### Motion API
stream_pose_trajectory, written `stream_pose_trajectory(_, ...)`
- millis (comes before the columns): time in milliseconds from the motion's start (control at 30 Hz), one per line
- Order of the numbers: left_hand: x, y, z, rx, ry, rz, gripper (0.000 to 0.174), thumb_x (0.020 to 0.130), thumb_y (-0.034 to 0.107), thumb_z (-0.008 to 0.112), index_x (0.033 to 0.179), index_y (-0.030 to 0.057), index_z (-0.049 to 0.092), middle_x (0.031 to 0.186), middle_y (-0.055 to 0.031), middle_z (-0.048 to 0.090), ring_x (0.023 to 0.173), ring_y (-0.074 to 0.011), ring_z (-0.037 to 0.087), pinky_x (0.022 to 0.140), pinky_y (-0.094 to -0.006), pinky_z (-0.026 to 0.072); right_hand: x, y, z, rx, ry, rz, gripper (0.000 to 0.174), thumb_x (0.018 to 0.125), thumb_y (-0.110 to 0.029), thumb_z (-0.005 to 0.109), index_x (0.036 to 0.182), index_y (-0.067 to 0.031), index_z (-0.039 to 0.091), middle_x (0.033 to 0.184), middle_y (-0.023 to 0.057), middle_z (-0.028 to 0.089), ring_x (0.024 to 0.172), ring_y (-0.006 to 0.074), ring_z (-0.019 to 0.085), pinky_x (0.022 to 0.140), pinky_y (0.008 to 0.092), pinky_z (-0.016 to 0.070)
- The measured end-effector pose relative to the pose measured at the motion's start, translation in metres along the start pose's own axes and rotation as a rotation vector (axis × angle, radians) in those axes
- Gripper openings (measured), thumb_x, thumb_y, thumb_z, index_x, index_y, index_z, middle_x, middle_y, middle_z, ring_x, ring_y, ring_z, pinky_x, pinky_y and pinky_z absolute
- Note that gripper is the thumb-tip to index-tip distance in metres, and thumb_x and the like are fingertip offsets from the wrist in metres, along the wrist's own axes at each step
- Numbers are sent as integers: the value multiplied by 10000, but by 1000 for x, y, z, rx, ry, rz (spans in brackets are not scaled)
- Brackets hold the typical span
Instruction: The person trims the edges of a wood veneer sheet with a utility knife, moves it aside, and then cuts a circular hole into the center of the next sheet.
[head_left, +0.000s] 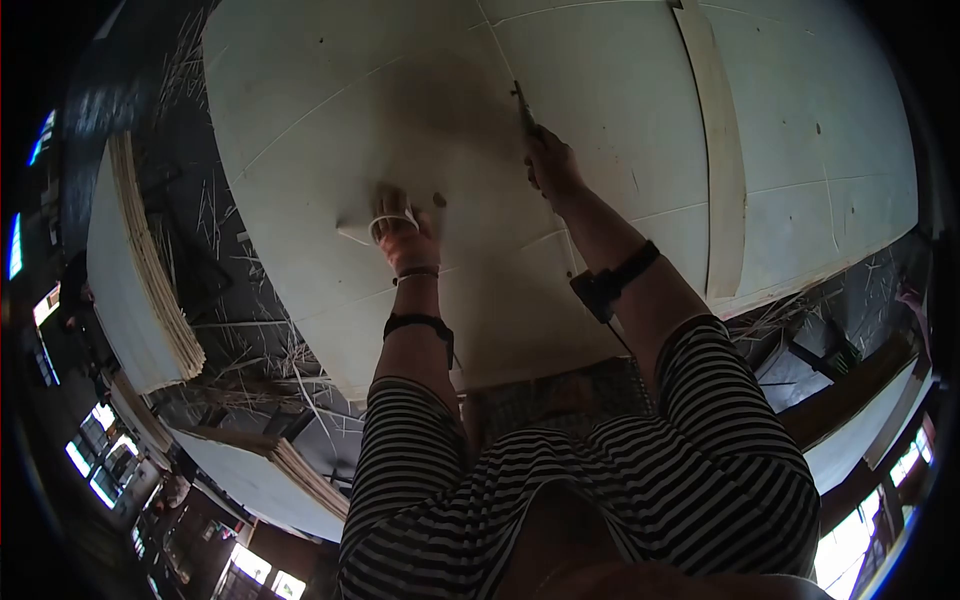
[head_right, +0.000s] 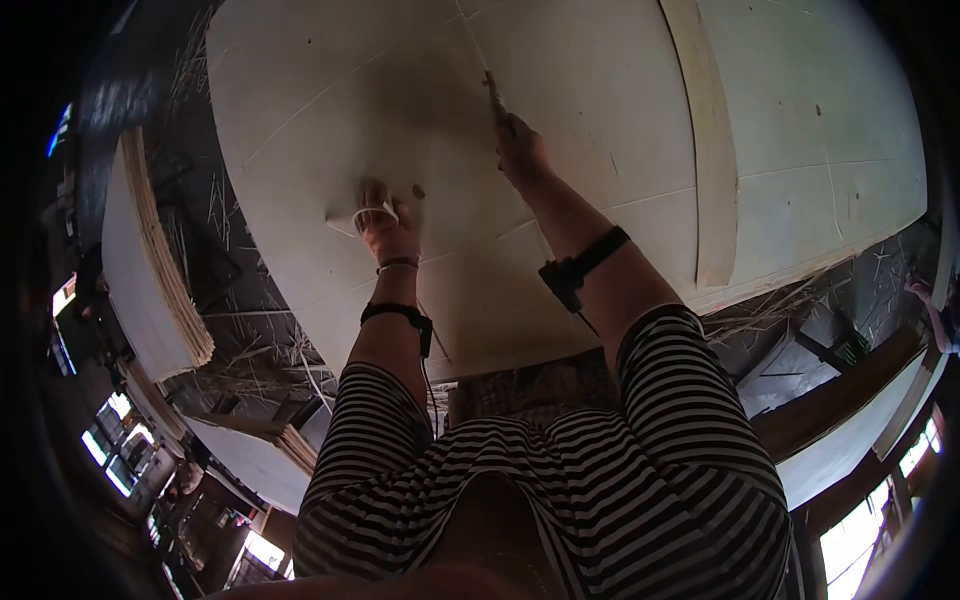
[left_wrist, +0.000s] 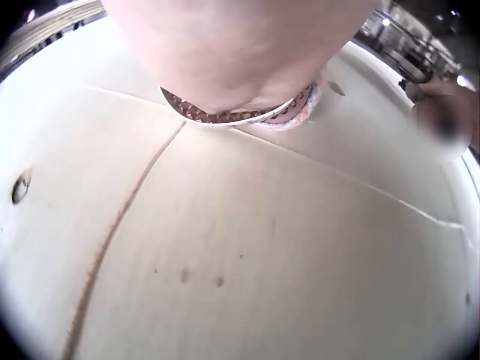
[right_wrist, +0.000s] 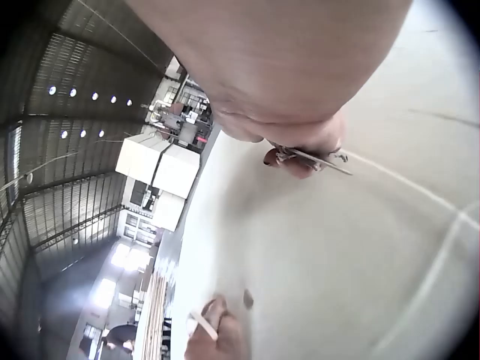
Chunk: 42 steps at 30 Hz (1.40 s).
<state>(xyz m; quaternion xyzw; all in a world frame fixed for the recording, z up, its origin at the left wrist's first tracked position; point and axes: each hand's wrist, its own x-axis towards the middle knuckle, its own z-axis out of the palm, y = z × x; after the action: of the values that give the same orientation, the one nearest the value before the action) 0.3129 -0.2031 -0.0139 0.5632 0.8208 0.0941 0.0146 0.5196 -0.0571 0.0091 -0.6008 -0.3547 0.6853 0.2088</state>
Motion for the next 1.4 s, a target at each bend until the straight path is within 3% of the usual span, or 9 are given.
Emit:
stream_pose_trajectory(133,5,-10,10,-52,-71,8,474,721,162,530,1176,43,466,1208,-130,450,1132,-342,424,926,-467,349,90,-1,40,-257,92,-262,354,899,-336,492,1188,-133,523,722,69,562,540,132,531,475,310,436)
stream_pose_trajectory(200,6,-12,10,-55,-50,21,472,721,167,533,1174,48,468,1217,-129,445,1145,-343,416,924,-471,348,108,-23,52,-428,173,-383,345,896,-332,479,1162,-115,518,768,151,601,611,236,603,545,375,473)
stream_pose_trajectory(300,8,-10,4,-36,-124,-3,467,719,162,536,1169,54,474,1222,-125,438,1154,-340,408,926,-479,342,113,-51,64,-459,238,-415,333,897,-321,461,1142,-102,514,872,214,619,763,351,623,648,436,484)
stream_pose_trajectory(400,13,-5,-2,-68,28,64,370,716,93,534,1079,41,490,1104,-136,482,1016,-362,471,790,-467,388,110,-57,67,-483,313,-409,329,900,-318,448,1148,-112,515,934,220,622,876,410,592,728,465,471)
stream_pose_trajectory(567,11,-11,5,-101,-34,24,407,714,170,541,1101,54,494,1226,-124,437,1150,-336,413,908,-469,358,109,-49,61,-532,309,-326,361,901,-323,430,1196,-127,498,971,218,621,920,412,582,765,472,464)
stream_pose_trajectory(833,8,-9,6,-90,11,59,383,725,139,531,1092,40,492,1187,-134,449,1111,-347,431,889,-462,370,93,-37,56,-539,297,-284,404,897,-343,397,1235,-136,476,999,222,614,951,411,574,792,480,460)
stream_pose_trajectory(1233,5,-3,-5,-127,83,82,279,769,132,496,1037,57,487,1070,-107,479,1001,-319,473,806,-442,387,-33,78,1,-598,215,-169,454,905,-344,408,1326,-178,382,1039,211,611,975,400,573,842,476,452)
stream_pose_trajectory(1333,3,-4,-2,-103,169,135,222,781,113,480,997,64,477,986,-114,491,945,-334,486,779,-447,387,-60,114,-10,-575,285,-324,454,894,-343,430,1318,-185,390,987,206,624,937,403,584,813,475,461)
stream_pose_trajectory(1400,-9,-3,-1,-64,226,191,201,783,112,475,977,61,481,975,-118,490,945,-340,485,781,-454,386,-68,97,-9,-446,146,-57,452,885,-342,438,1306,-181,403,968,206,628,921,394,593,795,470,467)
